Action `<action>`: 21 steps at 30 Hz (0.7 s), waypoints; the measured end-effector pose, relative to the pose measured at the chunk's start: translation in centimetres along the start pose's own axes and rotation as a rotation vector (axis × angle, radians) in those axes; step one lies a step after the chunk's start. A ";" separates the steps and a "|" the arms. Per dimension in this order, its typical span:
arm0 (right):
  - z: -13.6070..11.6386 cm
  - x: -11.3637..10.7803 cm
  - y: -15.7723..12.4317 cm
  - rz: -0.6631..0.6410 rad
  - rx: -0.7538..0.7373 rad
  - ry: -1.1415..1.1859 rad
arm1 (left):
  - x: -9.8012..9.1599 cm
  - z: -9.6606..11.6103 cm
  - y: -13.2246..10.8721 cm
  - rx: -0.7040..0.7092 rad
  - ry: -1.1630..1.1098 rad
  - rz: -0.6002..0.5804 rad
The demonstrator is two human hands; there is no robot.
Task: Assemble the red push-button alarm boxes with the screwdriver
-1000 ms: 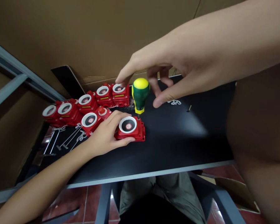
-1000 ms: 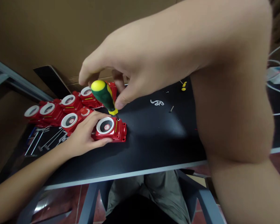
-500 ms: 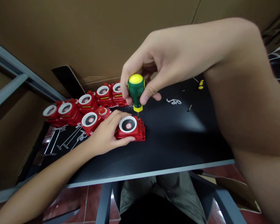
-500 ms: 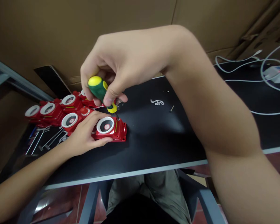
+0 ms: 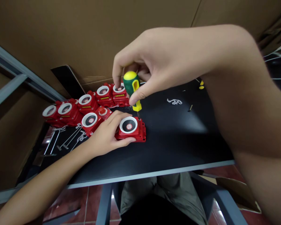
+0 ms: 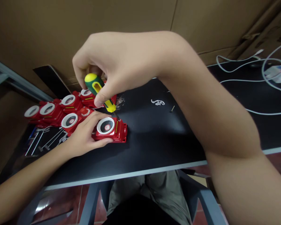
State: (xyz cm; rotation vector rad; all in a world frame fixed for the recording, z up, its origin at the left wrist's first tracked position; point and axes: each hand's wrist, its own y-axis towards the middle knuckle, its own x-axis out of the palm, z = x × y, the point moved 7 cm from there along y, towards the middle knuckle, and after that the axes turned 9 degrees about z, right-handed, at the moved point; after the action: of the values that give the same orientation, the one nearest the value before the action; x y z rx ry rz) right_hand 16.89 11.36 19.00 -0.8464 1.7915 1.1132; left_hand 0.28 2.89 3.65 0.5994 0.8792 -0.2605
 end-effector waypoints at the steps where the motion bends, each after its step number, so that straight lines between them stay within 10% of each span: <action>1: -0.2 -0.1 0.0 0.007 0.009 -0.046 | 0.0 0.0 0.0 -0.001 -0.001 -0.002; 21: -0.7 1.5 0.0 0.035 0.249 -0.127 | 0.1 -0.1 0.0 -0.023 -0.006 -0.013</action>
State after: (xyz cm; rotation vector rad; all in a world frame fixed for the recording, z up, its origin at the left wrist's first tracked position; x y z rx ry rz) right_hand 16.07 10.51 17.80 -0.5851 1.7987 0.9201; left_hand 0.22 2.93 3.54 0.5715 0.8795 -0.2631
